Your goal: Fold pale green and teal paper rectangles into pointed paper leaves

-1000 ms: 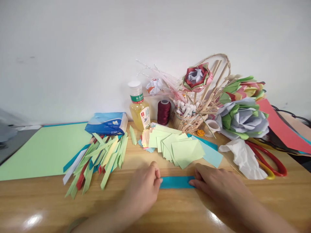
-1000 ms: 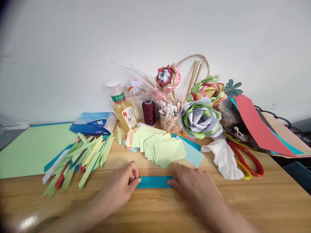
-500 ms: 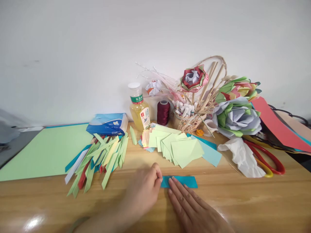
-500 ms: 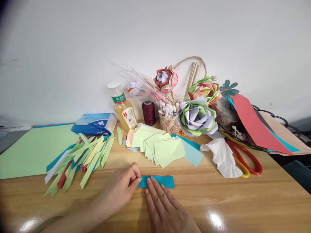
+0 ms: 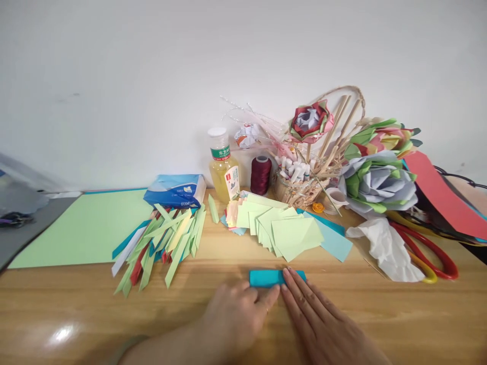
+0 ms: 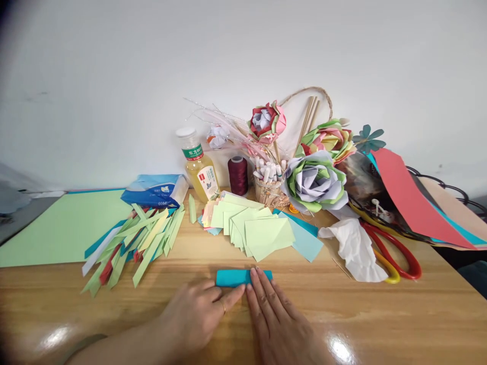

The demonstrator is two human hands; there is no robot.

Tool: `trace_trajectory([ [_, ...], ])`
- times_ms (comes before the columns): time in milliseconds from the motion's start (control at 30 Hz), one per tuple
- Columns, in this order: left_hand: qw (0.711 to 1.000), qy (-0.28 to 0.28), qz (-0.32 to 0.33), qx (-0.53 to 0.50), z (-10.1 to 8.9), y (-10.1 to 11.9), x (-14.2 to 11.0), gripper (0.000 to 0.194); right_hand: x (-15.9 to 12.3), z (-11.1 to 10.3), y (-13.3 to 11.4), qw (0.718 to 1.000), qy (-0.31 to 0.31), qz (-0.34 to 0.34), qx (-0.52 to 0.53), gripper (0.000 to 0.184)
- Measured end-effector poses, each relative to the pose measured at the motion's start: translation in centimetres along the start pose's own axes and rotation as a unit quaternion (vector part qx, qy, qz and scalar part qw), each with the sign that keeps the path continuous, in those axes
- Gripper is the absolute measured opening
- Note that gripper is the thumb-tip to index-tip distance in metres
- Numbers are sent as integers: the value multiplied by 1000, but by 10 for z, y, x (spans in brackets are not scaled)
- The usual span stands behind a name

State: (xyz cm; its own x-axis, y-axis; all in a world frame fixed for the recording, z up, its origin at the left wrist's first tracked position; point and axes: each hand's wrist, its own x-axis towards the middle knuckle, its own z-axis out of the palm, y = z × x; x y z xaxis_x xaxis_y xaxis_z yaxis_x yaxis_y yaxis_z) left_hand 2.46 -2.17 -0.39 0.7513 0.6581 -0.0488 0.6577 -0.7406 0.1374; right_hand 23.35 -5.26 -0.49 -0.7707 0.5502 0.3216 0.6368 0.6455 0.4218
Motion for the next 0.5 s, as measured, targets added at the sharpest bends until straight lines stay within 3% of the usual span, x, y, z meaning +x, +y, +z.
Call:
trace_trajectory([
  [200, 996, 23, -6, 92, 7, 11, -10, 58, 1, -3, 5, 1000, -3, -27, -1, 47],
  [500, 985, 37, -70, 152, 23, 19, -32, 61, -1, -9, 15, 999, -3, -45, 8, 45],
])
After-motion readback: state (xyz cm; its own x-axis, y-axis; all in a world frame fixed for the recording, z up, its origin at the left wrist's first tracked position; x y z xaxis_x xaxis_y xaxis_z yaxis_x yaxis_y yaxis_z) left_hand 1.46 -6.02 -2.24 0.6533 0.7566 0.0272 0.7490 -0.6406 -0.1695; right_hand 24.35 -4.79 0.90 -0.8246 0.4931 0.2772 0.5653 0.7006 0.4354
